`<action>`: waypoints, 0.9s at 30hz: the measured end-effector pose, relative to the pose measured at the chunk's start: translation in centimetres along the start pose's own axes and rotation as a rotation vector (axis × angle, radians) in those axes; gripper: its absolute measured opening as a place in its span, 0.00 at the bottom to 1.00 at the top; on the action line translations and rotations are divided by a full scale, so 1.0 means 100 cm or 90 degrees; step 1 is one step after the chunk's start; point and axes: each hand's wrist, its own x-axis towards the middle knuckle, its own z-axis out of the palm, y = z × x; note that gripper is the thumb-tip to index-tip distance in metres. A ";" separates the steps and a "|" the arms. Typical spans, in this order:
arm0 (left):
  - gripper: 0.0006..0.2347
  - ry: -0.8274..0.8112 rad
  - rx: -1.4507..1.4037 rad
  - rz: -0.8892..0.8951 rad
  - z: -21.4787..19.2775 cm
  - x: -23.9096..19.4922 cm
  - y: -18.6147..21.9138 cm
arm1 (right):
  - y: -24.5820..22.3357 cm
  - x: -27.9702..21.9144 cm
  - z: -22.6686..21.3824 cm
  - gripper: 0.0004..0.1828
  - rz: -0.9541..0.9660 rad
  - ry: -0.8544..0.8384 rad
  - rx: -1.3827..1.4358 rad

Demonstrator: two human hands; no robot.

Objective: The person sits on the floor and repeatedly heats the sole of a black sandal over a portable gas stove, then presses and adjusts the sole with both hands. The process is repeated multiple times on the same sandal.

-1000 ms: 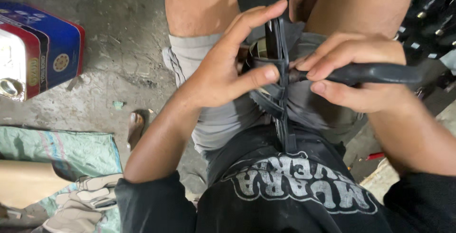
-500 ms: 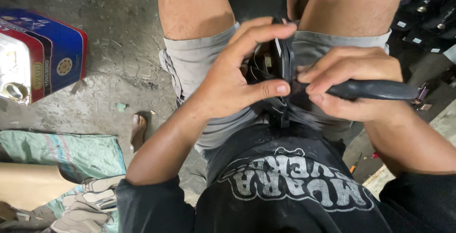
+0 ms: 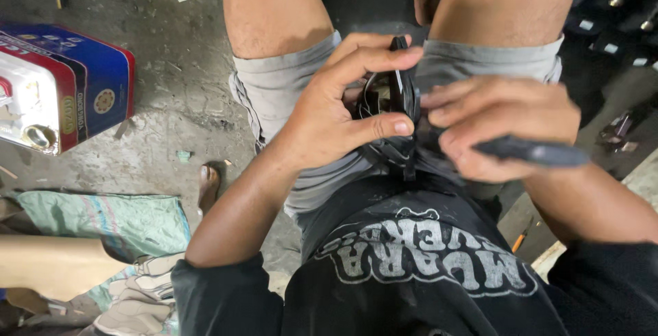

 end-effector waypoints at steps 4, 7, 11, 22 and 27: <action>0.20 -0.010 -0.003 -0.015 0.001 -0.003 0.000 | -0.010 0.004 -0.007 0.05 0.056 0.006 0.034; 0.19 -0.021 -0.040 0.018 0.005 -0.005 0.001 | -0.017 0.011 -0.010 0.05 0.029 -0.030 0.015; 0.15 -0.029 -0.063 -0.013 0.006 -0.006 0.003 | -0.020 0.017 -0.016 0.05 0.107 -0.047 0.064; 0.27 -0.054 0.071 0.086 -0.004 0.009 0.043 | -0.039 0.036 -0.034 0.06 -0.017 -0.103 0.048; 0.29 -0.072 0.150 0.078 -0.004 0.011 0.047 | -0.037 0.014 -0.025 0.05 0.088 -0.041 0.122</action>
